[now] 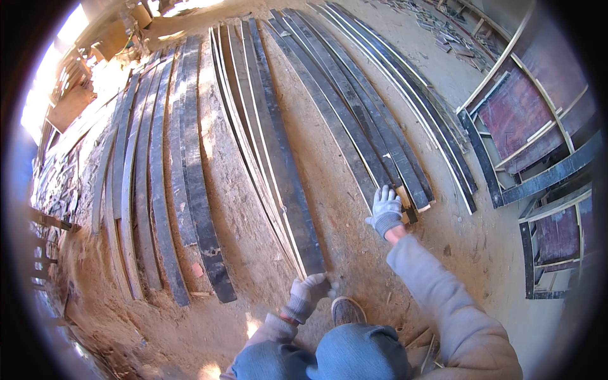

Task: The person selects thin wooden planks from a pile on the floor, then uses a metal ruler to measure their length on a workbench. The person repeatedly measures and stacks the planks.

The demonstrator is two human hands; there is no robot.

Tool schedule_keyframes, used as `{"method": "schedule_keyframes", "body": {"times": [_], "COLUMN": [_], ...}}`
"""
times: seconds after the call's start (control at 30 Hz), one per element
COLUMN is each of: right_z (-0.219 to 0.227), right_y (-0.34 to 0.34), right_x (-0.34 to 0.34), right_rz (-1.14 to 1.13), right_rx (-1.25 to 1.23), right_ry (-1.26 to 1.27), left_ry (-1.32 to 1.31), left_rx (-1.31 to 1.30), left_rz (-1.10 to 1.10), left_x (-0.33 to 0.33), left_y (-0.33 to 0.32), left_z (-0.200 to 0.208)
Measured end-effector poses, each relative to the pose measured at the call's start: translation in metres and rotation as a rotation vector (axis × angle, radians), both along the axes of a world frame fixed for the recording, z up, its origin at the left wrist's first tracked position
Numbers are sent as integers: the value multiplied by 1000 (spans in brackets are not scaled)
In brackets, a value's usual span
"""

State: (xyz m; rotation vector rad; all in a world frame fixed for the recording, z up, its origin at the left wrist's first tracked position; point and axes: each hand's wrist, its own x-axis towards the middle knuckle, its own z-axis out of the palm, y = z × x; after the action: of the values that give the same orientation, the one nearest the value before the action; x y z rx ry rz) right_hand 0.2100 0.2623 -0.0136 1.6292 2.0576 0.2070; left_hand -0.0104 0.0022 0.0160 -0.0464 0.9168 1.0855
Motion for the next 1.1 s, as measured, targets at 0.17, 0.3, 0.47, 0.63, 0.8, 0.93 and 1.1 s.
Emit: {"method": "schedule_keyframes", "body": {"times": [0.17, 0.3, 0.47, 0.63, 0.8, 0.93, 1.1], "right_z": [-12, 21, 26, 15, 40, 45, 20], "right_y": [10, -13, -13, 24, -9, -35, -19], "right_x": [-10, -23, -15, 3, -12, -26, 17], "right_rz": [-12, -273, -146, -334, -379, -388, -182], "right_rx": [23, -128, 129, 141, -280, -255, 147], "right_ry": [154, 591, 581, 141, 714, 767, 581], "left_ry": [2, 17, -15, 14, 19, 40, 35], "left_rx": [-41, -6, -20, -23, -25, -30, -36], "left_rz": [33, 0, 18, 6, 7, -40, -18], "left_x": [0, 0, 0, -2, 0, -1, -4], "left_y": [0, -2, -5, -4, -4, -4, -5], "left_z": [-1, -6, -11, -10, -15, -18, -12]}}
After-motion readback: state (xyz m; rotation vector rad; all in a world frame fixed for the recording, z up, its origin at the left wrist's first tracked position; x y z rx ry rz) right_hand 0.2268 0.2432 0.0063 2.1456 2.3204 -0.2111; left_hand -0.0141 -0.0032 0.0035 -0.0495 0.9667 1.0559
